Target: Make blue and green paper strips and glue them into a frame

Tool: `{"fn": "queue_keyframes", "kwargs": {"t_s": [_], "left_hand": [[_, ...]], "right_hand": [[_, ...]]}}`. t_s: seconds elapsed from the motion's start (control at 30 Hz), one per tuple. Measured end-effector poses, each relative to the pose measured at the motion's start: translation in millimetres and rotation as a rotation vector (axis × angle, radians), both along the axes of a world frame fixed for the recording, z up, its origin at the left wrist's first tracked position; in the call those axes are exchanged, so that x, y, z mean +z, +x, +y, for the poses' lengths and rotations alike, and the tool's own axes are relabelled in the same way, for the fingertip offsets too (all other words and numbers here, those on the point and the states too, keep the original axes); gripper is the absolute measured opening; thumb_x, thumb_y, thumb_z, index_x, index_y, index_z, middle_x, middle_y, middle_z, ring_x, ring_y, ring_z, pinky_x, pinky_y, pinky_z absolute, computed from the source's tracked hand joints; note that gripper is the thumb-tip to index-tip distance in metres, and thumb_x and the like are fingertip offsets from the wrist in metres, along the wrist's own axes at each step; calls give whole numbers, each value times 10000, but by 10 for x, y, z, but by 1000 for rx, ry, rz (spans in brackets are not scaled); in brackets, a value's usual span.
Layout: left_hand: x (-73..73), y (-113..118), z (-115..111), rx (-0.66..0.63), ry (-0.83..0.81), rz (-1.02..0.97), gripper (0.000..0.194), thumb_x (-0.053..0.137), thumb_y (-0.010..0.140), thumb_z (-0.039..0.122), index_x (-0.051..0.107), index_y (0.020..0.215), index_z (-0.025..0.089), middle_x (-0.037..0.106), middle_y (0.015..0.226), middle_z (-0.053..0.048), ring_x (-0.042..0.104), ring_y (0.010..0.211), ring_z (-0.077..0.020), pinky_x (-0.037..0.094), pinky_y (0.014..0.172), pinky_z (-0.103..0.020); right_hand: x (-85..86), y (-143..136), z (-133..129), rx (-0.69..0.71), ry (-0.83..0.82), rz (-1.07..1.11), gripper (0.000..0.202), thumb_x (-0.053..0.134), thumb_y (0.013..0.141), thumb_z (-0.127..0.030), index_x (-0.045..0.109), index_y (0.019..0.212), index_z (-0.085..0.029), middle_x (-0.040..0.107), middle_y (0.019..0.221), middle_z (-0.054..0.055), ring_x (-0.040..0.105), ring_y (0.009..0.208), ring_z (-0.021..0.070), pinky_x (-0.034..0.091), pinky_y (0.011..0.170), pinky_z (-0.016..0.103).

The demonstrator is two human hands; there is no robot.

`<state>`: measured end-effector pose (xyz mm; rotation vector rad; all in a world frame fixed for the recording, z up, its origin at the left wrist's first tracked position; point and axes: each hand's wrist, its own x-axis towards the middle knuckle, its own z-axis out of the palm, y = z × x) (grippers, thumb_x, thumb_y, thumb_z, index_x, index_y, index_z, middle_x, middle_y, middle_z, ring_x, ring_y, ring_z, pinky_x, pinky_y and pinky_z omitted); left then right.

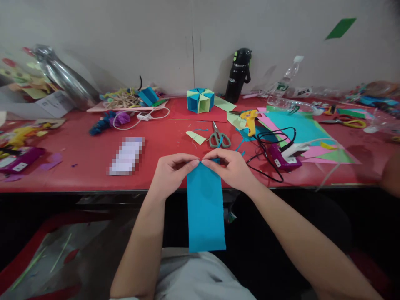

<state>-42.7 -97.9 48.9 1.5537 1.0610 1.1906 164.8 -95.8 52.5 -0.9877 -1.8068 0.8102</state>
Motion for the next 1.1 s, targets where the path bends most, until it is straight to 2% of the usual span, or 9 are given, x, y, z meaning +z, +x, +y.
{"fn": "queue_keyframes", "kwargs": {"t_s": [0.17, 0.37, 0.57, 0.77, 1.1], "left_hand": [[10, 5, -10, 10, 46, 80, 224, 789, 839, 385, 813, 935, 184, 814, 929, -73, 758, 868, -243, 623, 782, -342], [8, -2, -16, 25, 103, 220, 212, 736, 889, 397, 809, 958, 211, 814, 956, -50, 752, 885, -234, 593, 787, -323], [21, -1, -18, -30, 68, 234, 208, 733, 893, 402, 799, 939, 210, 806, 918, -35, 735, 835, -204, 573, 739, -284], [25, -15, -7, -1, 93, 281, 247, 708, 907, 426, 774, 877, 190, 781, 849, -34, 693, 766, -183, 540, 697, -273], [49, -38, -7, 32, 112, 317, 264, 676, 931, 424, 774, 897, 182, 758, 828, -19, 655, 756, -158, 506, 693, -249]], "right_hand": [[-7, 3, 18, 44, -75, 6, 195, 688, 923, -361, 781, 949, -191, 786, 893, 36, 666, 732, 156, 486, 625, 265], [-35, -1, 34, 68, -142, 7, 203, 683, 918, -354, 764, 903, -169, 765, 823, 32, 659, 708, 149, 480, 613, 257], [-31, -12, 12, 65, -115, 17, 177, 677, 928, -329, 755, 916, -170, 769, 856, 34, 675, 754, 155, 489, 648, 255], [15, -11, 2, 55, -128, -3, 183, 697, 923, -341, 772, 914, -174, 777, 861, 34, 679, 752, 157, 501, 665, 260], [6, -5, 23, 29, -213, 104, 201, 715, 902, -344, 786, 886, -156, 782, 808, 34, 688, 696, 145, 515, 622, 241]]}}
